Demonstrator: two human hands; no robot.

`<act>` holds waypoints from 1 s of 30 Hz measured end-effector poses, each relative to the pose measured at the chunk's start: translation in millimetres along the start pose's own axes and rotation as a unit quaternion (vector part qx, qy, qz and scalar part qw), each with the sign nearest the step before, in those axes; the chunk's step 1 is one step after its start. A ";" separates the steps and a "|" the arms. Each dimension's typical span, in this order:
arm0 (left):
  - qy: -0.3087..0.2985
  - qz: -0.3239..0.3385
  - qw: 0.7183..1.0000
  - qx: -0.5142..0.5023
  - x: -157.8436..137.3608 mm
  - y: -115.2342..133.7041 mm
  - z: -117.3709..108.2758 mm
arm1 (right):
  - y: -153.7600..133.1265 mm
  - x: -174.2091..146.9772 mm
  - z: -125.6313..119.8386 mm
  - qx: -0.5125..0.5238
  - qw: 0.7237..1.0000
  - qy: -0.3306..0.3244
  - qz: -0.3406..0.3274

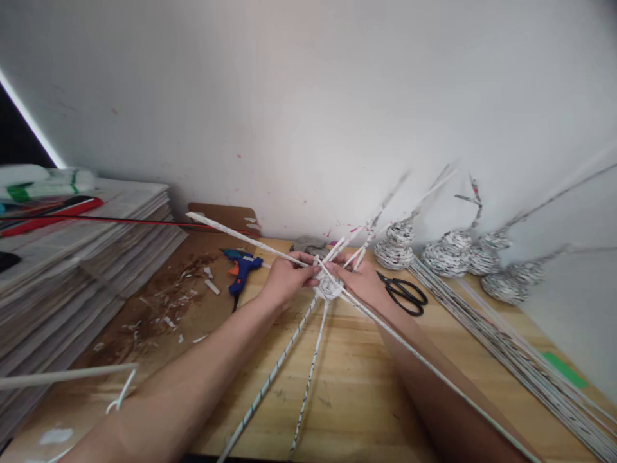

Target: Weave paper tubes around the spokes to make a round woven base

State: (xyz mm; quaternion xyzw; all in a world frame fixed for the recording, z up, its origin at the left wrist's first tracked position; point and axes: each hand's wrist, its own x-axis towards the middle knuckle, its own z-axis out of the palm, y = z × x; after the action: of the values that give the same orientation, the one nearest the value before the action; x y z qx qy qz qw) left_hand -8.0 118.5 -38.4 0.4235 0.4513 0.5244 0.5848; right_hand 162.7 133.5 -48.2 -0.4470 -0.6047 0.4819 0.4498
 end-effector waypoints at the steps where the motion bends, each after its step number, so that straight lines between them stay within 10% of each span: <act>1: 0.006 0.002 1.000 -0.008 0.0 0.5 -0.4 | 0.2 0.1 -0.2 0.008 1.000 0.006 0.008; 30: -0.016 0.107 0.977 0.185 -2.7 3.4 -9.6 | -11.7 -8.0 18.8 0.030 0.995 0.061 -0.071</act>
State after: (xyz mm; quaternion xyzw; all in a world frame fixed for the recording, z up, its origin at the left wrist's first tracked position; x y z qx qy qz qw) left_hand -18.1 116.3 -37.1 0.5788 0.4832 0.4843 0.4439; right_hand 144.7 120.7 -40.1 -0.4181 -0.5914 0.4387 0.5319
